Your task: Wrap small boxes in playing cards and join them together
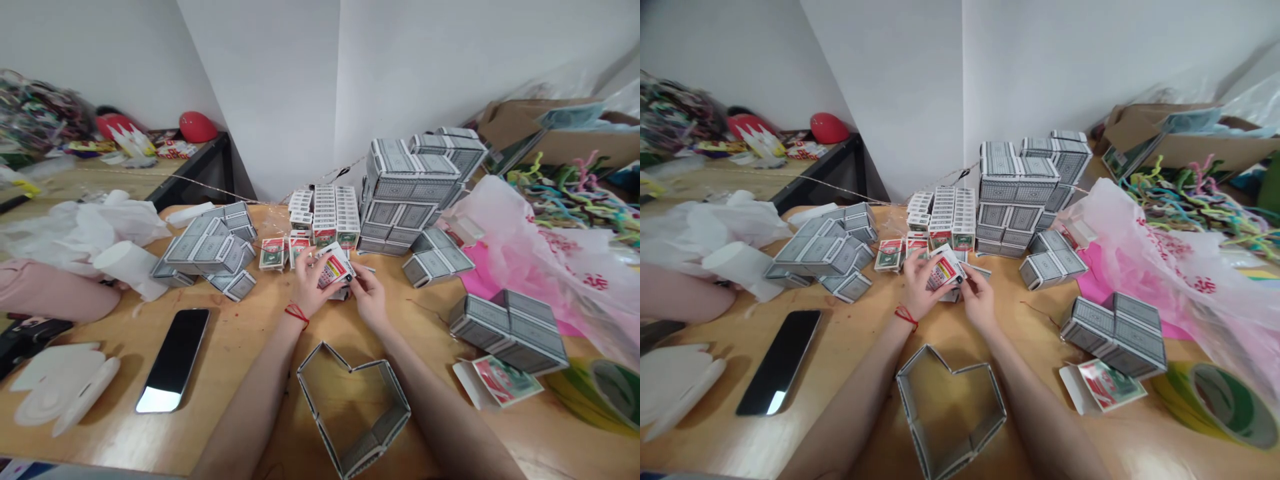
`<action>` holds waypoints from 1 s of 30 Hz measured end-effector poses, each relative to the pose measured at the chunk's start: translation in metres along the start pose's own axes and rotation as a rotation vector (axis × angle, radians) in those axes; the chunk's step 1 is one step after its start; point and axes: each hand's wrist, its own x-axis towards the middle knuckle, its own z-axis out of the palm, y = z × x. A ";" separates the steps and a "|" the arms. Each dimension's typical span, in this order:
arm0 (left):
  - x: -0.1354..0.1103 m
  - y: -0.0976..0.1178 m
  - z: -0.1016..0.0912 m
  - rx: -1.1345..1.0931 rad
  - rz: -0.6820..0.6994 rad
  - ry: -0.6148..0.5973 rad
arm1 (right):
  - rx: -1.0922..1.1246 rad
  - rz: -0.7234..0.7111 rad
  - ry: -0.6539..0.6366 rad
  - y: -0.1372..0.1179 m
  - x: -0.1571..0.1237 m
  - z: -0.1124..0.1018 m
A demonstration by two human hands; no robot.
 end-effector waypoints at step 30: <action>-0.005 -0.006 0.016 -0.598 -0.420 0.006 | 0.017 0.052 0.126 0.005 0.008 -0.003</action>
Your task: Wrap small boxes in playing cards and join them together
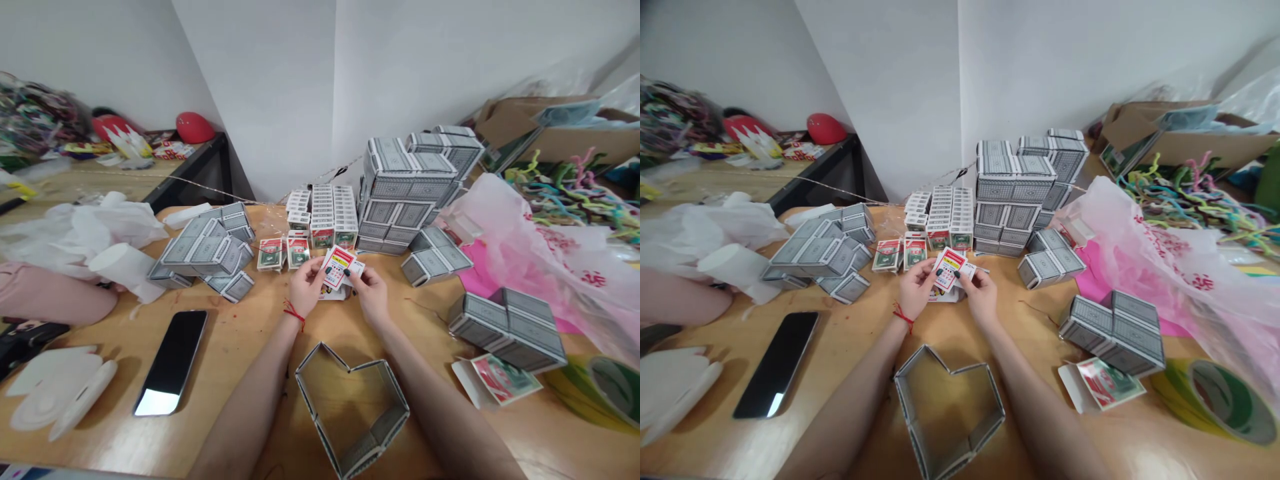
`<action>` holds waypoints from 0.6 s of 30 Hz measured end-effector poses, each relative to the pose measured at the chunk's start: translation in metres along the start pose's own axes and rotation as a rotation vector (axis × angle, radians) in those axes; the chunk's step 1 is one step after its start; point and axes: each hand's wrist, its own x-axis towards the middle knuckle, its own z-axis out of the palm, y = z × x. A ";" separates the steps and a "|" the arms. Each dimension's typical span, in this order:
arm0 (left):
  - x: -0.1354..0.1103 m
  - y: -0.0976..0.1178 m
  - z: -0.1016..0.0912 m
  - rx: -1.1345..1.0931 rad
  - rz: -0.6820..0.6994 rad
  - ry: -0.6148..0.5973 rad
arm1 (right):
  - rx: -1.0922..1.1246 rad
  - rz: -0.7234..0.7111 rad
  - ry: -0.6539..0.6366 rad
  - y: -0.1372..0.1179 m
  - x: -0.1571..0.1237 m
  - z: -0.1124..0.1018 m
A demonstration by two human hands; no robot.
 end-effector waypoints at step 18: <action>0.005 -0.002 -0.006 -0.020 -0.117 -0.058 | 0.061 0.056 -0.157 0.009 0.003 -0.002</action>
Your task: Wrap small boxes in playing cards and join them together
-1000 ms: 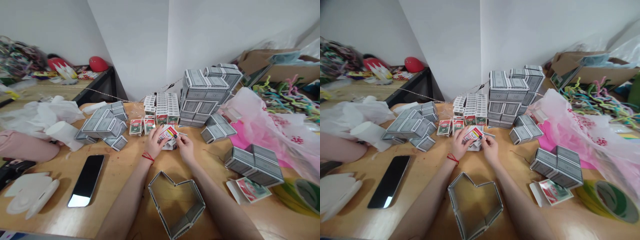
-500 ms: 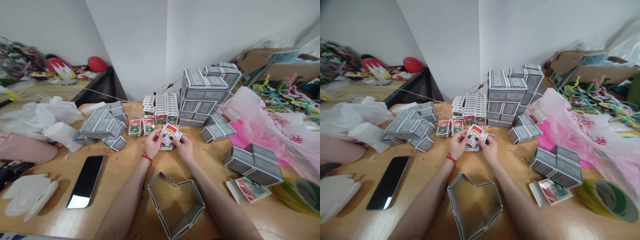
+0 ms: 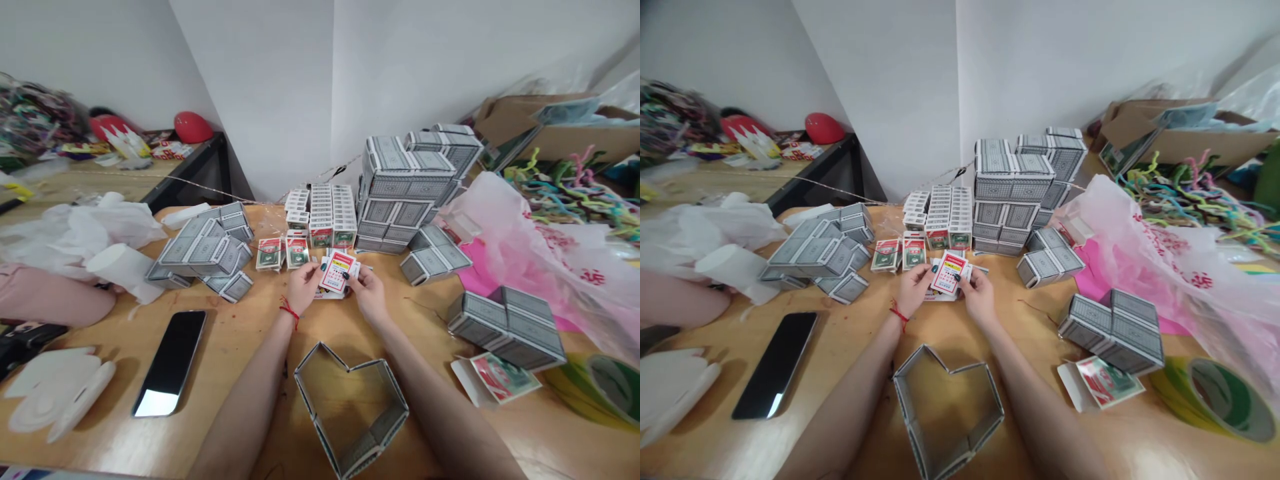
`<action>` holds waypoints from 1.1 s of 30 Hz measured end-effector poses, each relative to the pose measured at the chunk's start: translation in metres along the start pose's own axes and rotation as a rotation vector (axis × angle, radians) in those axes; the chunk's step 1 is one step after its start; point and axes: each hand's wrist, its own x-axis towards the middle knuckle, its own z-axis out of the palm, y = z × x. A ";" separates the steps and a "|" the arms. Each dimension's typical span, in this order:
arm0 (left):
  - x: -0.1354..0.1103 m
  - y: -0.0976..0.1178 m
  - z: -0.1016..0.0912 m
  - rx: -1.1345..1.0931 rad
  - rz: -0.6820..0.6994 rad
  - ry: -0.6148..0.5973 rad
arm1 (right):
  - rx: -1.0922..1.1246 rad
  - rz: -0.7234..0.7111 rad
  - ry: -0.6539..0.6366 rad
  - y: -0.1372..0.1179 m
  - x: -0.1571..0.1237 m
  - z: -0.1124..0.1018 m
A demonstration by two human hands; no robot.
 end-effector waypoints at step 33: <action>0.004 0.003 -0.003 -0.039 -0.112 -0.072 | -0.023 0.044 -0.060 -0.010 -0.003 0.001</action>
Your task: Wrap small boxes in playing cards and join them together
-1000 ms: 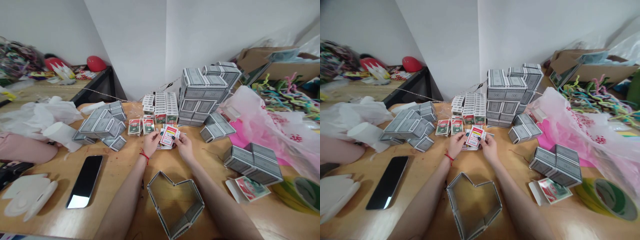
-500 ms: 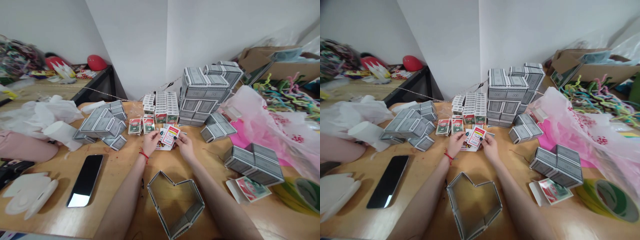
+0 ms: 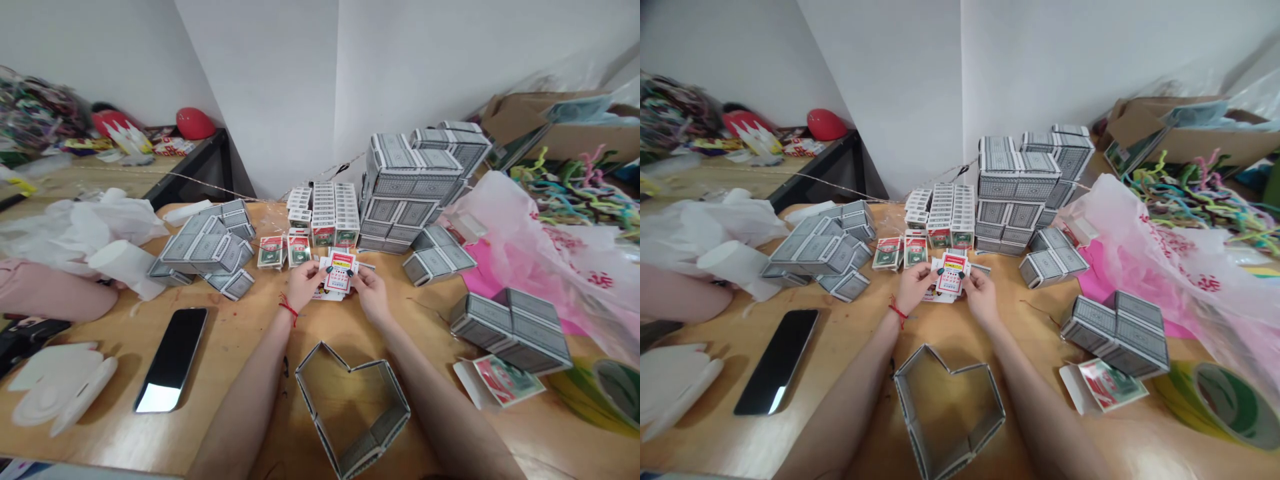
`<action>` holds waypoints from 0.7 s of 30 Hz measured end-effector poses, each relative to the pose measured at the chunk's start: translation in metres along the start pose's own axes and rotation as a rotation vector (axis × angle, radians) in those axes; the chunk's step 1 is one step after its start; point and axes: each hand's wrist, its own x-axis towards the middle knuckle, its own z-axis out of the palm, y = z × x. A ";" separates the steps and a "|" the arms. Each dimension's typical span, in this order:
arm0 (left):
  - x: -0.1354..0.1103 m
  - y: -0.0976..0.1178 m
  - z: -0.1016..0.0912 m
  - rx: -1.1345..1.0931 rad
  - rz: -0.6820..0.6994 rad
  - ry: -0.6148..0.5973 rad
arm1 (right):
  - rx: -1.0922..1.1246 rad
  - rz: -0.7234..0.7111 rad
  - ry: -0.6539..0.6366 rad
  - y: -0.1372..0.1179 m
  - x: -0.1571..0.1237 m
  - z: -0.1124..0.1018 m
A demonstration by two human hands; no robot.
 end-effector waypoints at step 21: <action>0.000 -0.002 -0.002 0.056 0.027 0.010 | -0.016 0.007 0.000 0.004 0.001 -0.002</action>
